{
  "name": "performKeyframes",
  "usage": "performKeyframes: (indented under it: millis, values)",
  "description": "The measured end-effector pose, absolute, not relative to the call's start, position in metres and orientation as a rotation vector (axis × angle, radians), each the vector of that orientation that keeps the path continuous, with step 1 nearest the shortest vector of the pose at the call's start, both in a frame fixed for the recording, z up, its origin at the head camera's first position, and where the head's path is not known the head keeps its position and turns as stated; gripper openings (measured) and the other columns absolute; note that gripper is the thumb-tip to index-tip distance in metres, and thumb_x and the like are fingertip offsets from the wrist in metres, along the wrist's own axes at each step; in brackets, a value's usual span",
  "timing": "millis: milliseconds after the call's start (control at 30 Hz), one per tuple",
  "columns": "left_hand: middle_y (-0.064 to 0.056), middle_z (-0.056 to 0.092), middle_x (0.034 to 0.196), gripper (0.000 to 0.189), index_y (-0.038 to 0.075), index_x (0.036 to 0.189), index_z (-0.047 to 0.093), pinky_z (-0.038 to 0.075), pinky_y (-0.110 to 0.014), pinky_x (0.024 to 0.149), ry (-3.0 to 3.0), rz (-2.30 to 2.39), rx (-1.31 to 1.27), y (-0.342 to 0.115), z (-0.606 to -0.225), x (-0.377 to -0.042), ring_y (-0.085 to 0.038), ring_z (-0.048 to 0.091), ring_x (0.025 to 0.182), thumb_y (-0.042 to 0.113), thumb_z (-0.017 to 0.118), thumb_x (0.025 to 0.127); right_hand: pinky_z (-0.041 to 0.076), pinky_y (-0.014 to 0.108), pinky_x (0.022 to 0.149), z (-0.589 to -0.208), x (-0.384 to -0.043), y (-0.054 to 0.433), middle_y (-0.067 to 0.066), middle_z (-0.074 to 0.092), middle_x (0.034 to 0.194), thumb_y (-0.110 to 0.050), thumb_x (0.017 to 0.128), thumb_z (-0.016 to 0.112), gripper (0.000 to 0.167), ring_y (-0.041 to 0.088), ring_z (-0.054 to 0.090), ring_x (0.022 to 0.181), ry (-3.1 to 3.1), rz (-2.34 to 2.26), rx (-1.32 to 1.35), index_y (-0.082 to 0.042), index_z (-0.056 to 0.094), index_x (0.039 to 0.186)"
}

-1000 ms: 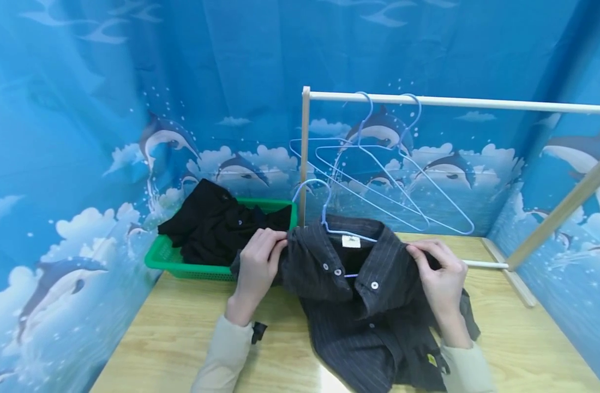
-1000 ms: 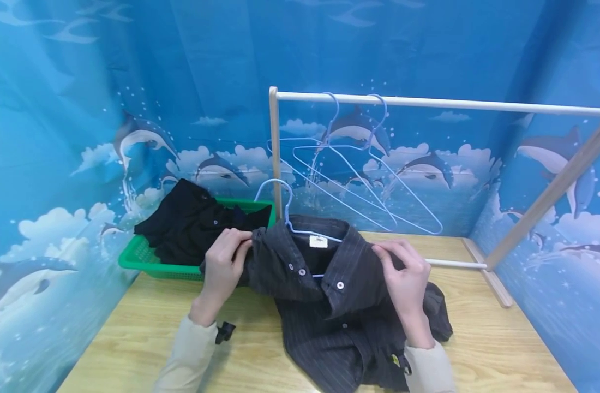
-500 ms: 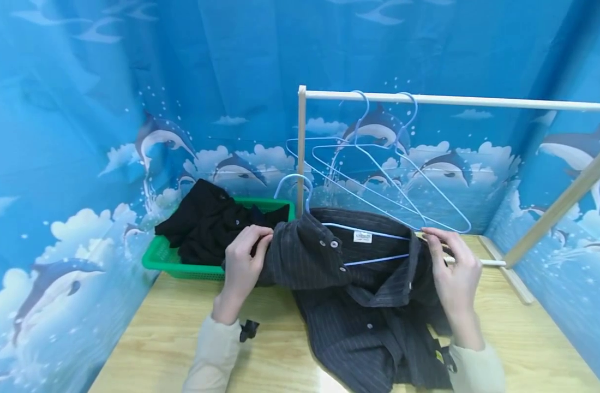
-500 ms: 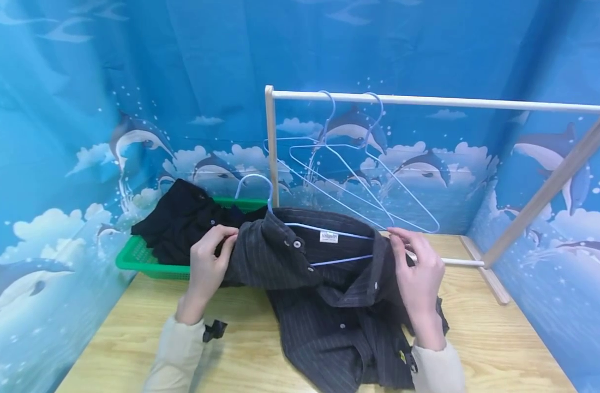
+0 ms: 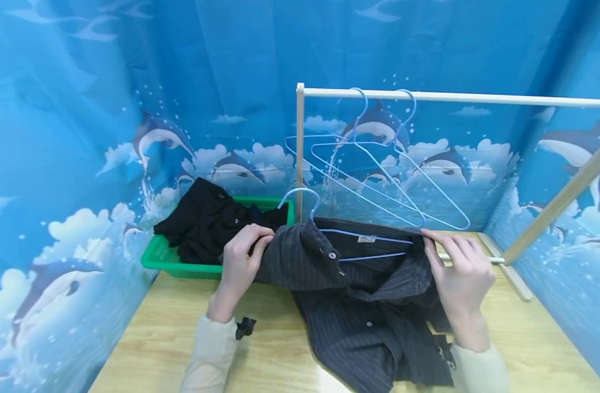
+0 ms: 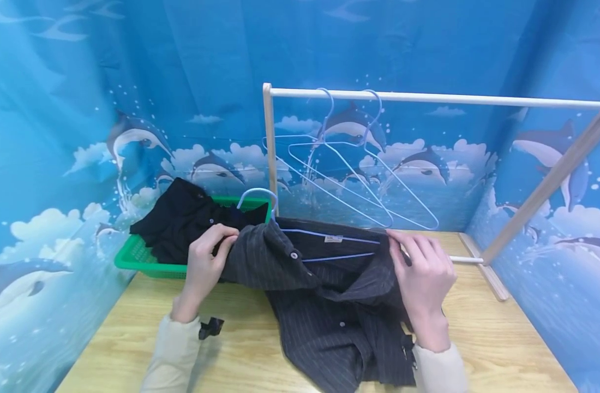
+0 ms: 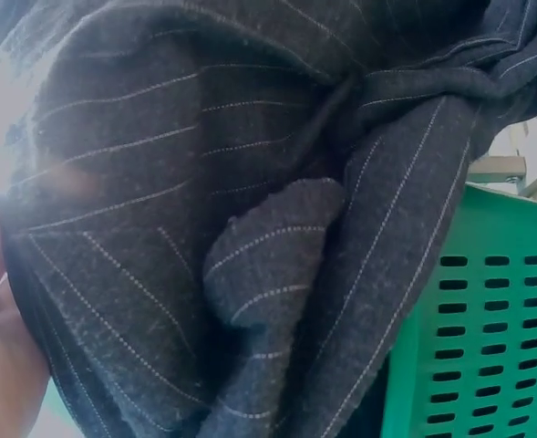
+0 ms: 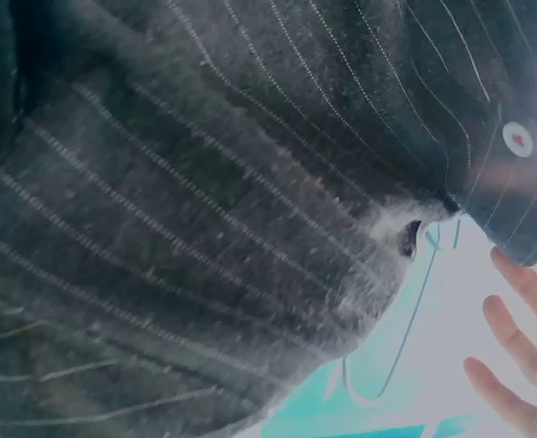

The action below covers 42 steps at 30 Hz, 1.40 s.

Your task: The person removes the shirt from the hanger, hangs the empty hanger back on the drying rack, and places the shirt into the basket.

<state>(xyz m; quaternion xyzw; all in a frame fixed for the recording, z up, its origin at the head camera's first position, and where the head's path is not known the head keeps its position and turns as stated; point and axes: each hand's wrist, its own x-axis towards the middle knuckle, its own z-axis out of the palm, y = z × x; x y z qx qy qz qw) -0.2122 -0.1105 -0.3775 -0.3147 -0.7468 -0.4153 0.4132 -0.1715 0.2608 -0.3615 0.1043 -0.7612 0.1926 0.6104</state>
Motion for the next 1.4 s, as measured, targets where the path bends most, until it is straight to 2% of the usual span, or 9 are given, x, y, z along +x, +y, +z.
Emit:
performKeyframes:
  millis: [333,533,633,800,900,967,1133,1200,1400]
  values:
    - [-0.007,0.069,0.087,0.008,0.004,0.092,0.070,0.050,-0.021,0.079,-1.825,-1.138,-0.829,-0.109,-0.375,-0.210,-0.020,0.065,0.081,0.004,0.065,0.098,0.036,0.040,0.059,-0.365,-0.176,0.276,0.011,0.076,0.084,0.001,0.082,0.082,0.019,0.038,0.067,0.078,-1.804,0.411,0.213,-0.012,0.083,0.097]
    - [-0.006,0.068,0.087,0.011,0.004,0.092,0.070,0.050,-0.021,0.078,-1.806,-1.144,-0.845,-0.107,-0.375,-0.210,-0.020,0.065,0.080,0.008,0.063,0.099,0.040,0.042,0.065,-0.364,-0.176,0.285,0.014,0.075,0.085,-0.003,0.085,0.081,0.016,0.039,0.067,0.080,-1.803,0.439,0.175,-0.011,0.083,0.099]
    - [-0.006,0.068,0.087,0.012,0.004,0.093,0.070,0.050,-0.021,0.078,-1.809,-1.145,-0.848,-0.106,-0.376,-0.209,-0.019,0.065,0.080,0.010,0.063,0.100,0.042,0.038,0.069,-0.362,-0.176,0.289,0.014,0.076,0.085,-0.005,0.086,0.081,0.015,0.039,0.067,0.080,-1.815,0.444,0.166,-0.012,0.083,0.099]
    - [-0.007,0.068,0.087,0.009,0.003,0.092,0.070,0.050,-0.020,0.080,-1.818,-1.149,-0.810,-0.106,-0.378,-0.209,-0.020,0.066,0.081,0.005,0.065,0.098,0.043,0.034,0.072,-0.360,-0.173,0.293,0.011,0.077,0.092,0.001,0.085,0.080,0.024,0.033,0.069,0.083,-1.979,0.460,0.335,-0.011,0.081,0.106]
    - [-0.008,0.069,0.087,0.007,0.002,0.091,0.069,0.050,-0.020,0.081,-1.819,-1.147,-0.787,-0.107,-0.379,-0.209,-0.021,0.066,0.081,0.000,0.066,0.096,0.041,0.031,0.066,-0.360,-0.172,0.291,0.009,0.078,0.095,0.000,0.090,0.074,0.027,0.029,0.069,0.084,-2.043,0.508,0.415,-0.012,0.078,0.114]
    - [-0.008,0.069,0.087,0.007,0.002,0.092,0.070,0.050,-0.020,0.081,-1.823,-1.138,-0.783,-0.108,-0.379,-0.208,-0.022,0.067,0.082,-0.003,0.066,0.095,0.041,0.028,0.066,-0.360,-0.171,0.287,0.008,0.078,0.095,-0.010,0.097,0.068,0.022,0.028,0.069,0.083,-2.026,0.525,0.438,-0.012,0.077,0.117]
    - [-0.009,0.070,0.090,0.009,0.003,0.093,0.070,0.053,-0.028,0.082,-1.873,-1.103,-0.779,-0.104,-0.378,-0.208,-0.022,0.068,0.086,-0.006,0.068,0.093,0.048,0.035,0.068,-0.362,-0.172,0.269,0.006,0.076,0.085,-0.038,0.104,0.057,0.035,0.029,0.068,0.078,-1.921,0.449,0.546,-0.012,0.080,0.109]
    - [-0.008,0.071,0.091,0.009,0.003,0.093,0.071,0.055,-0.033,0.080,-1.904,-1.084,-0.774,-0.101,-0.379,-0.208,-0.021,0.069,0.087,-0.005,0.068,0.093,0.048,0.042,0.063,-0.363,-0.172,0.261,0.006,0.074,0.079,-0.040,0.102,0.059,0.036,0.030,0.066,0.073,-1.879,0.377,0.585,-0.011,0.081,0.103]
    - [-0.006,0.071,0.093,0.008,0.005,0.096,0.071,0.057,-0.037,0.078,-1.990,-1.031,-0.800,-0.087,-0.383,-0.207,-0.019,0.069,0.088,-0.002,0.071,0.093,0.049,0.044,0.057,-0.369,-0.176,0.240,0.005,0.067,0.067,-0.039,0.099,0.066,0.036,0.030,0.062,0.065,-1.757,0.264,0.697,-0.008,0.080,0.088]
